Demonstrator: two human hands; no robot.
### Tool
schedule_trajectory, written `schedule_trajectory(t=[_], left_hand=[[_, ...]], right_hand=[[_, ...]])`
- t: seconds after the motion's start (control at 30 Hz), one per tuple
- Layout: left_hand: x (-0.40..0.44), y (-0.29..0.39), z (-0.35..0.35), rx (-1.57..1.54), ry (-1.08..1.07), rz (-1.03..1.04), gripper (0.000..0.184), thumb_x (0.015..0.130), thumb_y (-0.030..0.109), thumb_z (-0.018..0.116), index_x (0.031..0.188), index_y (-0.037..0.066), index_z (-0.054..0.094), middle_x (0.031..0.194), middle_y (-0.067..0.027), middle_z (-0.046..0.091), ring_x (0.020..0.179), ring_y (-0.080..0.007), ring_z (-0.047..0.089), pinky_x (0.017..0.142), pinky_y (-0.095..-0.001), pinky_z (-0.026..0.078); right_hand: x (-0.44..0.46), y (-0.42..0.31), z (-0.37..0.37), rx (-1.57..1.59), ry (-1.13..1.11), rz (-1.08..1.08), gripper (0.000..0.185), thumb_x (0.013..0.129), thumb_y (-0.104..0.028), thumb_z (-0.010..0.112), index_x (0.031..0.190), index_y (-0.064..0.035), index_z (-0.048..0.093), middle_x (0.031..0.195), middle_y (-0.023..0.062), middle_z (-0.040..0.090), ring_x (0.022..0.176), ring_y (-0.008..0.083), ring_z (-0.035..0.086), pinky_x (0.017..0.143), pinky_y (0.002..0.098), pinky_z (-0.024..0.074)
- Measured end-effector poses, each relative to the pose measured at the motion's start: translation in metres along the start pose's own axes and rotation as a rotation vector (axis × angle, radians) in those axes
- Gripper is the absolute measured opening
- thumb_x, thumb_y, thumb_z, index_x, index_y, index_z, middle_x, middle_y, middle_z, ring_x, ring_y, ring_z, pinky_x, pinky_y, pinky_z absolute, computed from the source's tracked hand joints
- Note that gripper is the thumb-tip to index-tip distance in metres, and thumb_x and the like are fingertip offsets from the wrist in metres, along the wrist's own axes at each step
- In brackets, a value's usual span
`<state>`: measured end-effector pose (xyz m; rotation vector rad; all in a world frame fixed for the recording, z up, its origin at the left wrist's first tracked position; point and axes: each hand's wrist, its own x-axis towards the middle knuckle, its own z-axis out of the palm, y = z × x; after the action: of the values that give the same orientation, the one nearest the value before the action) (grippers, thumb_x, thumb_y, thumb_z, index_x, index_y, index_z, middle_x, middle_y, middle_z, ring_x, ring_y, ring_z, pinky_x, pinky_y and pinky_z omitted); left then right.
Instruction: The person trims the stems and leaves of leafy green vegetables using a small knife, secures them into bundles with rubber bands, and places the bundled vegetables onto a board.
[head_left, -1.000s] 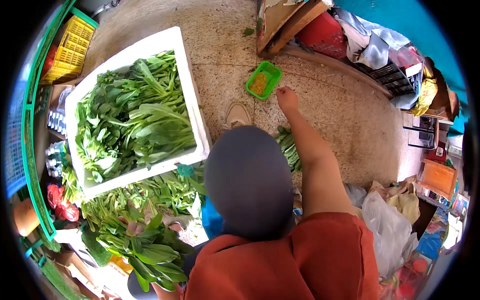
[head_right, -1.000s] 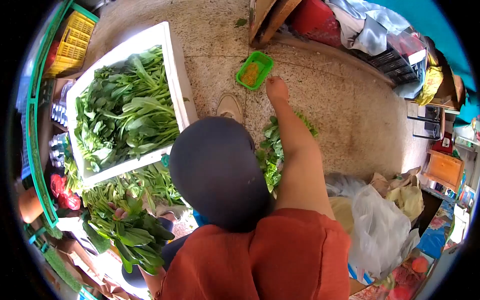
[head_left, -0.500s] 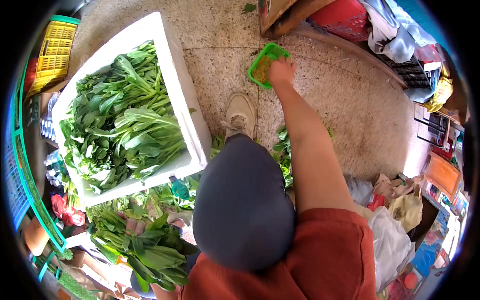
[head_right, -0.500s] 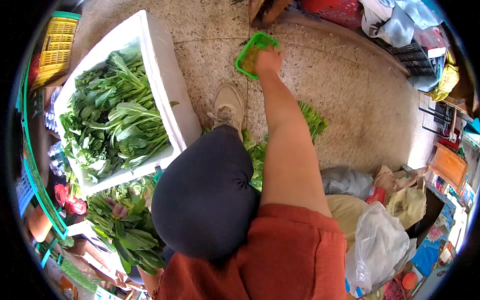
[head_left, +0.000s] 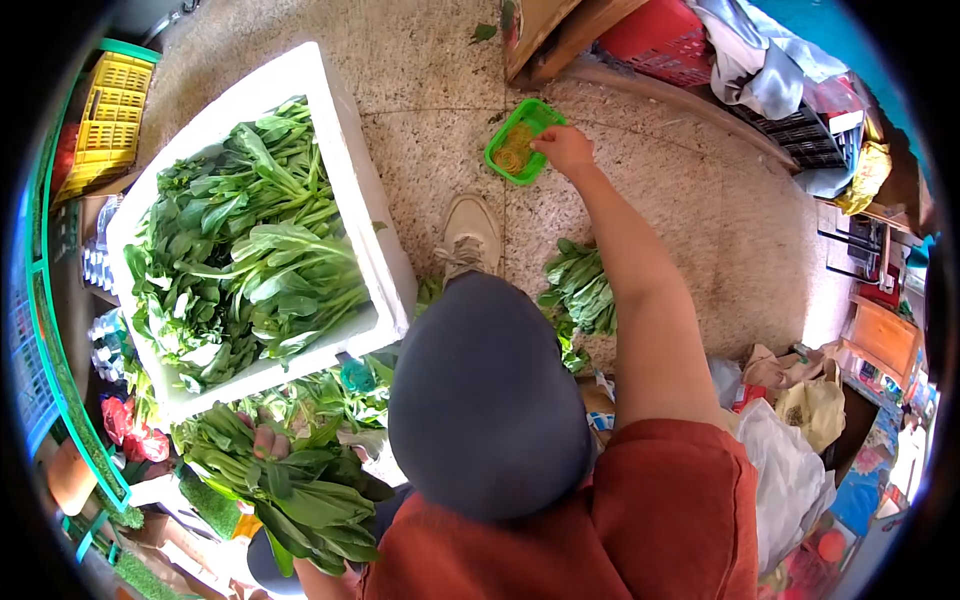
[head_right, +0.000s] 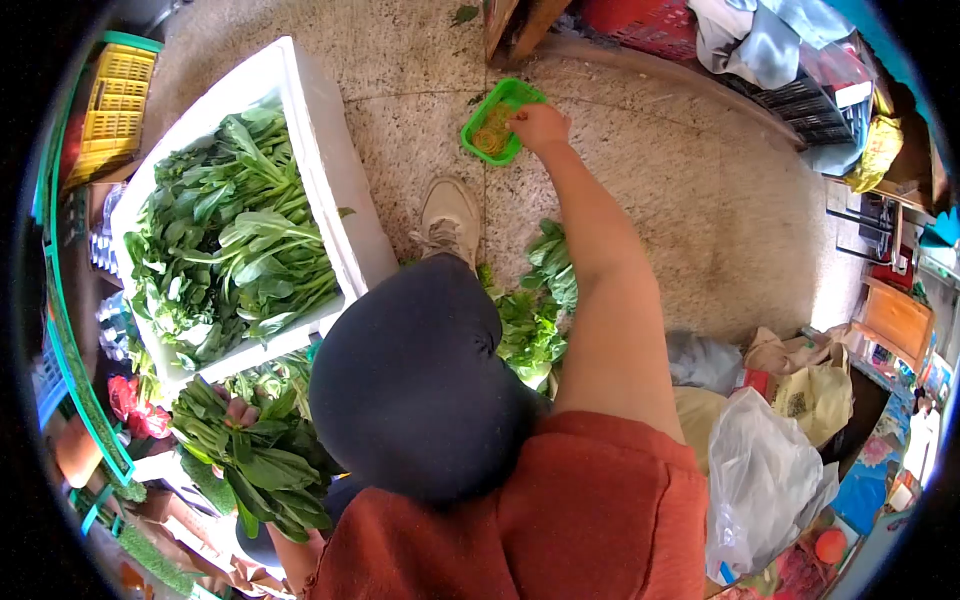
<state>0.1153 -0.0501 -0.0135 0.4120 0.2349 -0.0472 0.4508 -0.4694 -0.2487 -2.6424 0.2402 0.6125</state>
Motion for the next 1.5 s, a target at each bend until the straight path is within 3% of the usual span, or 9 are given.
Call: schedule_trajectory(t=[0.1, 0.17, 0.3, 0.83, 0.93, 1.13, 1.27, 1.4, 1.5], left_hand=[[-0.010, 0.014, -0.008, -0.036, -0.060, -0.067, 0.079, 0.072, 0.018, 0.071, 0.134, 0.008, 0.023, 0.099, -0.0081, 0.046, 0.084, -0.0228, 0.048, 0.078, -0.0416, 0.045], [-0.016, 0.023, -0.008, 0.087, -0.164, -0.121, 0.092, 0.067, 0.014, 0.075, 0.137, 0.010, 0.016, 0.104, -0.0053, 0.044, 0.100, -0.0224, 0.047, 0.096, -0.0442, 0.036], [-0.026, 0.040, -0.010, 0.144, -0.213, -0.051, 0.100, 0.064, 0.020, 0.077, 0.139, 0.009, 0.011, 0.103, -0.0030, 0.043, 0.095, -0.0204, 0.049, 0.101, -0.0468, 0.027], [-0.050, 0.034, -0.013, 0.066, -0.085, 0.088, 0.101, 0.057, 0.025, 0.077, 0.136, 0.006, 0.017, 0.100, -0.0061, 0.045, 0.088, -0.0178, 0.050, 0.085, -0.0383, 0.039], [-0.042, 0.038, -0.011, 0.075, -0.097, 0.110, 0.101, 0.056, 0.025, 0.077, 0.136, 0.005, 0.019, 0.101, -0.0081, 0.047, 0.088, -0.0186, 0.051, 0.082, -0.0363, 0.041], [-0.039, 0.037, 0.011, 0.152, -0.068, 0.190, 0.100, 0.053, 0.026, 0.076, 0.134, 0.002, 0.023, 0.102, -0.0121, 0.050, 0.087, -0.0203, 0.053, 0.077, -0.0323, 0.045], [-0.036, 0.027, 0.030, 0.159, -0.084, 0.200, 0.099, 0.051, 0.026, 0.076, 0.133, -0.001, 0.026, 0.103, -0.0149, 0.052, 0.086, -0.0213, 0.054, 0.073, -0.0296, 0.047], [-0.040, 0.030, 0.032, 0.136, -0.150, 0.150, 0.099, 0.044, 0.022, 0.077, 0.129, -0.001, 0.031, 0.099, -0.0164, 0.055, 0.085, -0.0231, 0.056, 0.072, -0.0318, 0.048], [-0.050, 0.030, 0.034, 0.176, -0.172, 0.201, 0.092, 0.044, 0.024, 0.077, 0.123, -0.001, 0.038, 0.098, -0.0171, 0.055, 0.084, -0.0239, 0.057, 0.075, -0.0340, 0.047]], right_hand=[[-0.008, 0.004, -0.011, 0.131, 0.046, -0.029, 0.024, 0.070, -0.038, 0.067, 0.082, -0.0173, 0.070, 0.087, 0.0039, 0.063, 0.087, 0.0216, 0.057, 0.086, 0.0429, 0.0344], [-0.011, 0.005, -0.018, 0.177, 0.080, -0.071, 0.025, 0.069, -0.037, 0.069, 0.083, -0.0163, 0.070, 0.085, 0.0042, 0.064, 0.082, 0.0203, 0.059, 0.080, 0.0389, 0.0393], [-0.015, -0.001, -0.032, 0.361, 0.131, -0.166, 0.025, 0.067, -0.032, 0.071, 0.083, -0.0130, 0.070, 0.077, 0.0061, 0.065, 0.068, 0.0160, 0.061, 0.061, 0.0290, 0.0469], [-0.030, -0.029, -0.046, 0.318, 0.223, -0.189, 0.028, 0.070, -0.014, 0.067, 0.096, -0.0045, 0.064, 0.074, 0.0066, 0.066, 0.067, 0.0111, 0.061, 0.063, 0.0268, 0.0474], [-0.039, -0.036, -0.058, 0.012, 0.242, -0.190, 0.030, 0.069, -0.013, 0.067, 0.098, -0.0040, 0.063, 0.075, 0.0071, 0.066, 0.069, 0.0116, 0.061, 0.065, 0.0264, 0.0475], [-0.096, -0.174, -0.103, 0.203, 0.017, -0.595, 0.023, 0.074, -0.006, 0.063, 0.096, -0.0023, 0.061, 0.080, 0.0051, 0.065, 0.072, 0.0102, 0.060, 0.067, 0.0225, 0.0464], [-0.217, -0.304, -0.120, 0.362, -0.578, -0.937, 0.019, 0.076, -0.001, 0.063, 0.094, -0.0033, 0.057, 0.084, 0.0025, 0.062, 0.076, 0.0075, 0.056, 0.067, 0.0217, 0.0463], [-0.319, -0.376, -0.112, 0.123, -0.857, -1.234, 0.015, 0.077, -0.007, 0.063, 0.089, -0.0002, 0.058, 0.084, 0.0086, 0.064, 0.073, 0.0137, 0.060, 0.069, 0.0242, 0.0456], [-0.351, -0.398, -0.100, 0.071, -0.956, -1.185, 0.013, 0.074, -0.006, 0.064, 0.083, 0.0011, 0.058, 0.076, 0.0078, 0.064, 0.069, 0.0117, 0.059, 0.065, 0.0237, 0.0452]])
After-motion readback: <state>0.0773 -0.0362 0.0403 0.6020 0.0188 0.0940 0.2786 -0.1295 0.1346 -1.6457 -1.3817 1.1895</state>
